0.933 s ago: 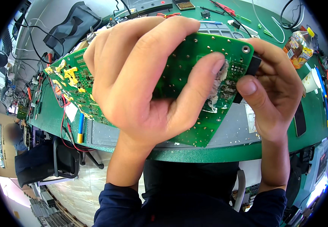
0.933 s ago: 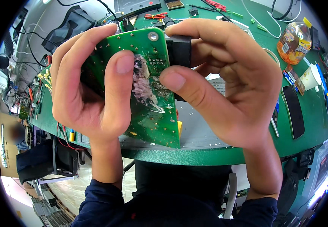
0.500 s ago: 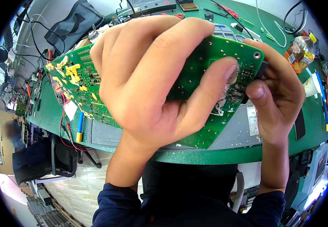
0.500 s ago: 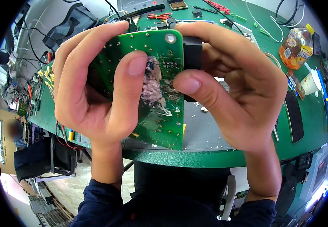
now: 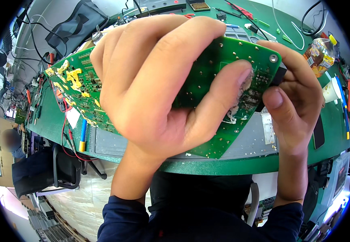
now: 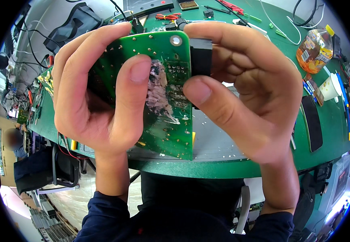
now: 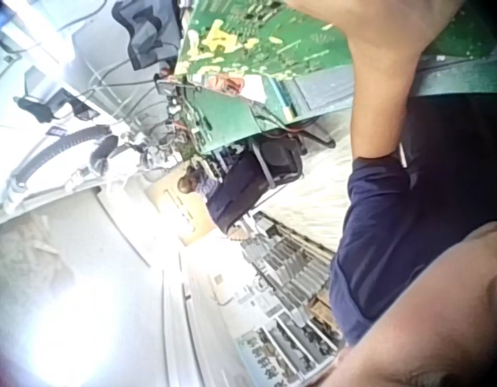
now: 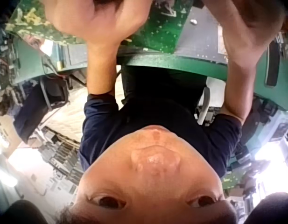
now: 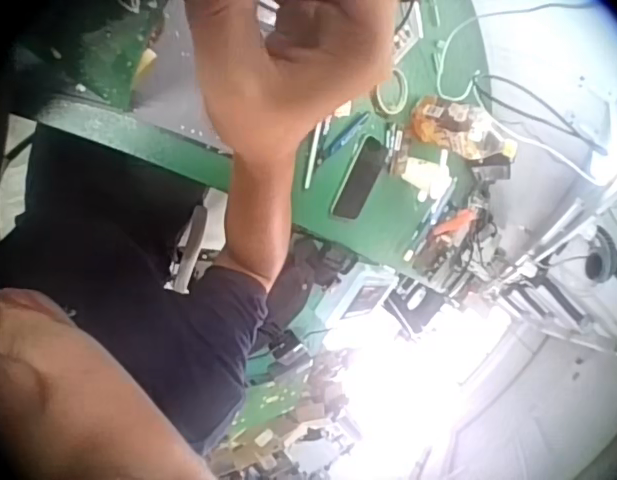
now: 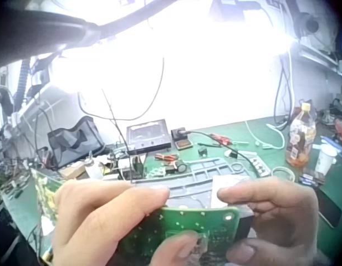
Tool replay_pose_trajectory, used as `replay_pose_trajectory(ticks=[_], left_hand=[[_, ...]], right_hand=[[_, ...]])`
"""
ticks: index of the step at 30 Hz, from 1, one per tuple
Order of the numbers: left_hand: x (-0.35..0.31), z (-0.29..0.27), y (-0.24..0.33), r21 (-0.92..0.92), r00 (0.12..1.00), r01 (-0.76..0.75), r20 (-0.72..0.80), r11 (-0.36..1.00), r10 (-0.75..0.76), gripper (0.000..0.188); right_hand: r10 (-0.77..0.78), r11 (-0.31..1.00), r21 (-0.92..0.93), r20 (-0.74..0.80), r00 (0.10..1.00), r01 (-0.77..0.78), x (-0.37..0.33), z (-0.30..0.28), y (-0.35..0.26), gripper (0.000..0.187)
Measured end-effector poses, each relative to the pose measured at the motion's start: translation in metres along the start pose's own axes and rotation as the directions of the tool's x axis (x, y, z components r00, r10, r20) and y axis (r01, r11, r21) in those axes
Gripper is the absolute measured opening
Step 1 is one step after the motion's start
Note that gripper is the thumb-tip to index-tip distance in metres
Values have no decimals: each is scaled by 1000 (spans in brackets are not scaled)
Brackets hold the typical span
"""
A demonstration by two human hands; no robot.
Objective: The person detaches a large plastic component from a green circuit board and then uses pliers to remove several small metal wires and pieces from the detached component.
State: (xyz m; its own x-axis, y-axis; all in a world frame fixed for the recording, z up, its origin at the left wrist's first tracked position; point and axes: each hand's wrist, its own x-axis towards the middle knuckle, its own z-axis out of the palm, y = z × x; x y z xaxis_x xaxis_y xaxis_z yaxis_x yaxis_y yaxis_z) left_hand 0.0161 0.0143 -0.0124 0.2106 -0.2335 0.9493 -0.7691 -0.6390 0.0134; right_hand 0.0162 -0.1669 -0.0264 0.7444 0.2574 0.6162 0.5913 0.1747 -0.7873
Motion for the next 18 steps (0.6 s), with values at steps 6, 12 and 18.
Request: replay_pose_trajectory(ticks=[6, 12, 18], left_hand=[[2, 1, 1, 6, 1000, -2, 8, 1000, 2, 27], [1, 0, 1, -10, 1000, -2, 12, 1000, 2, 29], [2, -3, 1, 10, 998, -27, 52, 1000, 27, 32]], right_hand=[[88, 983, 155, 75, 993, -98, 0, -7, 4, 51], [110, 980, 156, 96, 989, -124, 1, -7, 1, 49], [20, 998, 57, 91, 996, -25, -1, -7, 3, 50]])
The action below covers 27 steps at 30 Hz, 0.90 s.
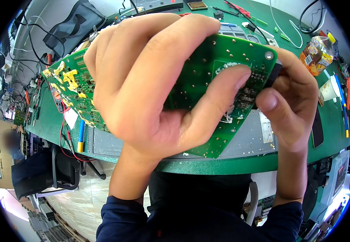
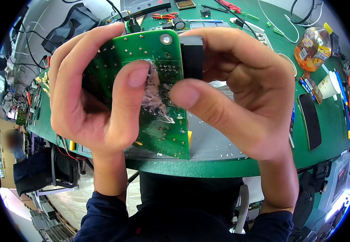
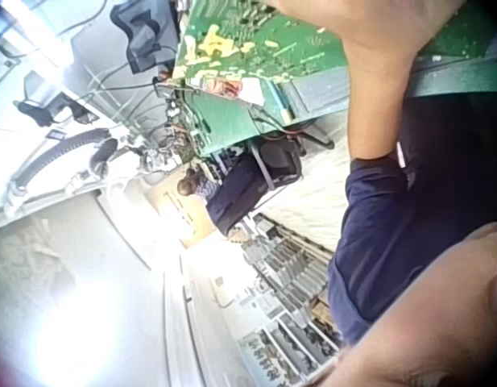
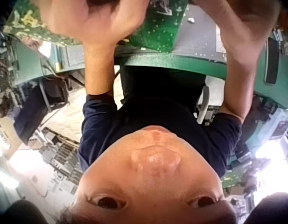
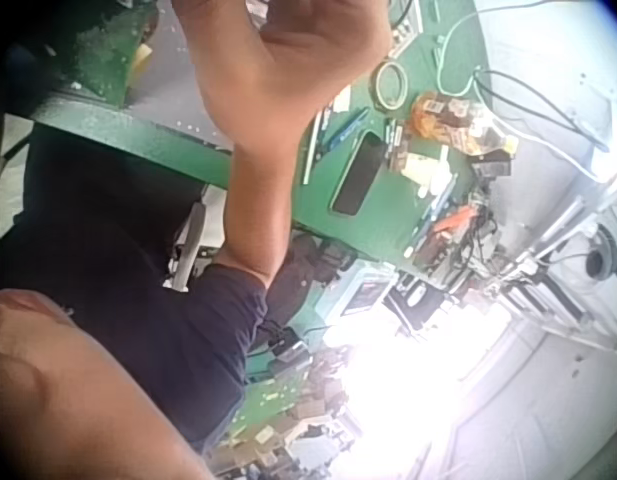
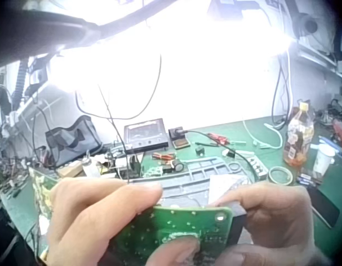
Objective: The person detaches a large plastic component from a green circuit board and then uses pliers to remove several small metal wires and pieces from the detached component.
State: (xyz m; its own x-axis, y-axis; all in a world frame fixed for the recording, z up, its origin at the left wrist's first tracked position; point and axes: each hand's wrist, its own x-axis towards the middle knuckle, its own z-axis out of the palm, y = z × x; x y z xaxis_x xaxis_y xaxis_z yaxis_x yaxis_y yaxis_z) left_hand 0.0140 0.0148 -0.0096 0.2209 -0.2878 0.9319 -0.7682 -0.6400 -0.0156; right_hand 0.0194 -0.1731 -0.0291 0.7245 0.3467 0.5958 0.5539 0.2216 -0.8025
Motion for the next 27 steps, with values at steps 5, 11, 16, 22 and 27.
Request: replay_pose_trajectory(ticks=[5, 11, 16, 22, 27], left_hand=[[6, 4, 1, 51, 988, -151, 33, 987, 149, 32], [2, 10, 10, -37, 996, 30, -87, 999, -33, 32], [4, 6, 8, 9, 998, -46, -47, 999, 47, 32], [3, 9, 10, -6, 996, 24, -83, 1000, -24, 32], [2, 12, 10, -16, 995, 35, -93, 999, -36, 30]], right_hand=[[6, 998, -56, -10, 1000, -6, -1, 1, -3, 49], [-24, 996, -91, -41, 999, 20, -2, 5, -4, 48], [-31, 988, -152, -91, 995, 17, -4, 7, -8, 51], [75, 997, -25, -31, 997, -76, -3, 2, -5, 55], [105, 983, 150, 36, 994, -109, 0, -5, -1, 51]])
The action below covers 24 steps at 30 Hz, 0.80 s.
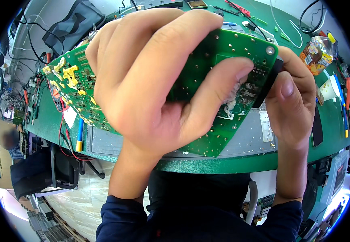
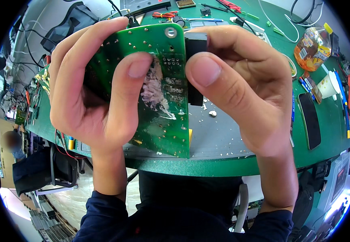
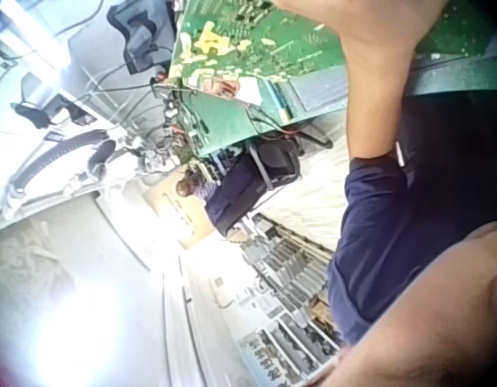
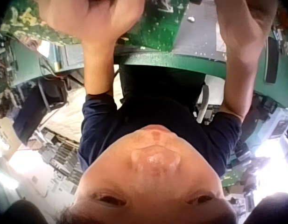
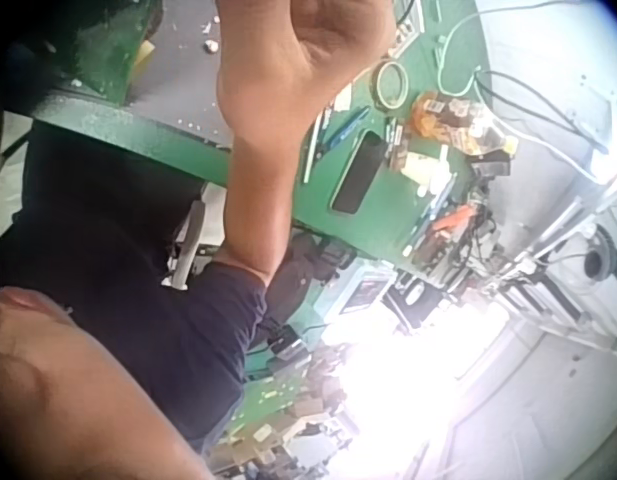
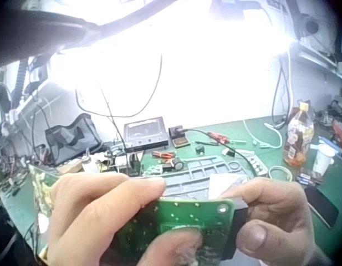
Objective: The person detaches a large plastic component from a green circuit board and then uses pliers to remove several small metal wires and pieces from the detached component.
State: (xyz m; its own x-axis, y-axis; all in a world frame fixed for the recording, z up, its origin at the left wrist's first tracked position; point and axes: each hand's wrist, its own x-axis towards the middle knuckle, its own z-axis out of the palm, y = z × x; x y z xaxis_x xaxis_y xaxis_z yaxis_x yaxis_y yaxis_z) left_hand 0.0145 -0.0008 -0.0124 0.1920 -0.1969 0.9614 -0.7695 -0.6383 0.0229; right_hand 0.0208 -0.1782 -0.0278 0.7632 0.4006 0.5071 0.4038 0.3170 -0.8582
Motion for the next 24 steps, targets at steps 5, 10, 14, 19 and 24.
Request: replay_pose_trajectory(ticks=[5, 10, 14, 19, 24], left_hand=[[-1, 1, 3, 9, 999, 42, 8, 999, -42, 28], [-5, -5, -9, -64, 998, 40, 56, 997, -36, 28], [-2, -9, -7, -45, 998, 34, 59, 998, -31, 28], [-4, 2, 2, -48, 998, 67, -7, 997, -68, 29], [-4, -3, 1, -26, 999, 50, 11, 998, -50, 30]], right_hand=[[-14, 1000, 3, 12, 1000, 14, 0, -1, -1, 52], [-20, 997, -70, 6, 1000, 20, 0, 1, -1, 51], [-25, 998, -55, 6, 1000, 25, 2, 4, -4, 50], [-18, 1000, -9, 4, 1000, 18, 1, 1, -1, 48], [-63, 996, -71, -14, 998, 62, 0, 5, 1, 48]])
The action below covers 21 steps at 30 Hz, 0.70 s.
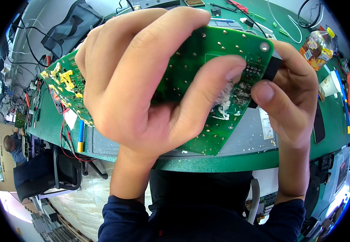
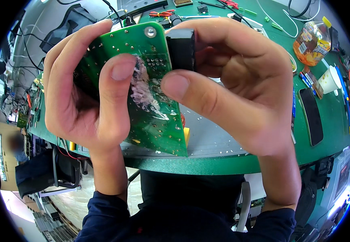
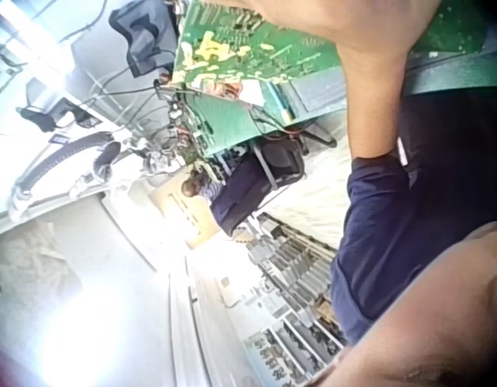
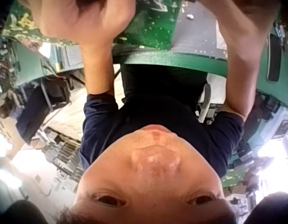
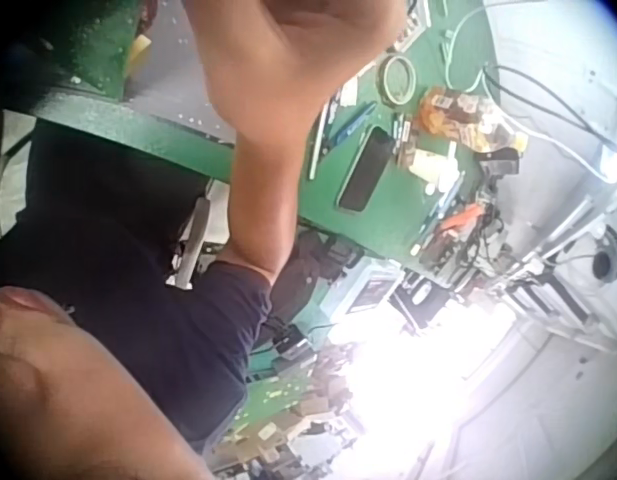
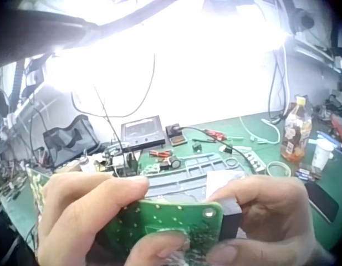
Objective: The person detaches a large plastic component from a green circuit board and then uses pliers to remove several small metal wires and pieces from the detached component.
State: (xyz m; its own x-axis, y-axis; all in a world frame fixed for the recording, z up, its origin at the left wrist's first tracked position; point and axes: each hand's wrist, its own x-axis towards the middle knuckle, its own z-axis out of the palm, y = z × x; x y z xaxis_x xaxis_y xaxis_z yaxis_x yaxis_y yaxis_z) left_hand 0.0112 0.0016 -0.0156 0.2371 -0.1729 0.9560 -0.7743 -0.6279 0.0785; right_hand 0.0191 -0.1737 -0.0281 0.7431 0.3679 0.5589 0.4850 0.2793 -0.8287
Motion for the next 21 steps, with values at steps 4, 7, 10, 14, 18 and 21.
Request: replay_pose_trajectory(ticks=[4, 7, 10, 14, 18, 21], left_hand=[[2, 0, 1, 7, 1000, -21, -10, 1000, 21, 30], [2, 1, 2, -2, 1000, -15, -18, 1000, 15, 30], [2, 0, 1, 3, 1000, -1, -19, 1000, 1, 30], [0, 4, 1, -21, 999, 24, -23, 1000, -24, 29], [0, 5, 0, -38, 999, 18, -37, 999, -19, 29], [0, 5, -1, -27, 1000, 3, -26, 1000, -3, 29]], right_hand=[[-33, 999, -39, -6, 999, 33, -1, 1, -2, 48], [-14, 1000, -22, -18, 1000, 13, -1, 1, -2, 49], [23, 1000, 19, 1, 1000, -23, 1, 2, 0, 51], [68, 992, 103, 14, 998, -69, 1, -1, 1, 53], [65, 992, 110, 37, 997, -69, 1, -2, 2, 55], [46, 997, 53, 84, 995, -50, 3, -4, 4, 54]])
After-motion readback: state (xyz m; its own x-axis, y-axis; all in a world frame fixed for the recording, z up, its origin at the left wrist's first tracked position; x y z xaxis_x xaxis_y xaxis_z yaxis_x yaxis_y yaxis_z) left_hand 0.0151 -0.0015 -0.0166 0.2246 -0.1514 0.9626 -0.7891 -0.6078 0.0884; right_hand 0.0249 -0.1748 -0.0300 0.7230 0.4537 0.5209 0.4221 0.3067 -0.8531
